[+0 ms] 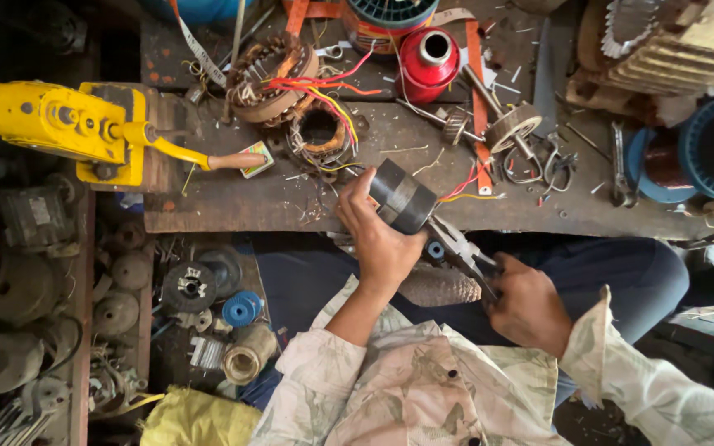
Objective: The person sits cross-legged on the floor and works on a small electric motor. They use pliers to manipulate the motor's shaft and components, repeatedly adjusting and inspecting the assembly. The person also handles a small metal ring and a fan blade, attempting to fit them onto the motor shaft.
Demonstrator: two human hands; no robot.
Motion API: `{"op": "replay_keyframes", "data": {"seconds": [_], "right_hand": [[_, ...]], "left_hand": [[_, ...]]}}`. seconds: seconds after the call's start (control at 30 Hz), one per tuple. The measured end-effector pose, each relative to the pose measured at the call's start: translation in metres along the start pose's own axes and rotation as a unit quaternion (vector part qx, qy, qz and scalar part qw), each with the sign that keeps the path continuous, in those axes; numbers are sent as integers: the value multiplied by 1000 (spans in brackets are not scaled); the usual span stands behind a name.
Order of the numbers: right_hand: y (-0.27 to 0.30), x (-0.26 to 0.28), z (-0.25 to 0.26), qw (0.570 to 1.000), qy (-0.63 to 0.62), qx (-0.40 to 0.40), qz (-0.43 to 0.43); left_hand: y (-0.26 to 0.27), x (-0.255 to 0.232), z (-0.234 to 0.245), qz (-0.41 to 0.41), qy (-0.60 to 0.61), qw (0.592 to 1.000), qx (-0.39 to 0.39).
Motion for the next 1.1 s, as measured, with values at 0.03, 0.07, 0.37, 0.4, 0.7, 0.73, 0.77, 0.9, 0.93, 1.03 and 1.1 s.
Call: {"op": "replay_keyframes", "data": {"seconds": [0.03,0.07,0.37,0.4,0.7,0.73,0.77,0.9,0.93,1.03,1.1], "right_hand": [[0,-5,-5,998,-55,42,-7],[1,-10,-10,990,-109,85,-14],[1,13,-6,962,-255,74,65],[3,17,-1,968,-225,42,98],[60,-30,28,963,-40,-196,-182],[57,-44,30,955,-3,-211,-210],[51,-59,32,945,33,-225,-237],[20,-100,38,936,100,-268,-204],[10,-105,38,935,115,-270,-200],[-10,-111,41,937,133,-272,-175],[-15,-102,45,929,174,-285,-158]], "left_hand": [[2,1,0,5,5,1000,3],[3,3,-1,3,10,1000,6],[0,4,4,-73,-54,996,13],[-1,4,7,-85,-58,995,16],[-7,0,38,-107,-115,975,154],[-13,-2,42,-129,-109,970,175],[-21,-3,45,-130,-101,962,220],[-57,-11,44,-196,-79,893,398],[-65,-15,44,-228,-76,865,440],[-84,-22,47,-244,-184,812,497],[-91,-24,57,-208,-319,815,437]]}}
Point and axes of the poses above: each hand's wrist, its own y-axis away from the middle knuckle, its own z-axis out of the back of the hand, x = y × z, the point moved 3 cm from there along -y, towards the middle knuckle, and after that the axes turned 3 degrees about x, right-handed, at the moved point
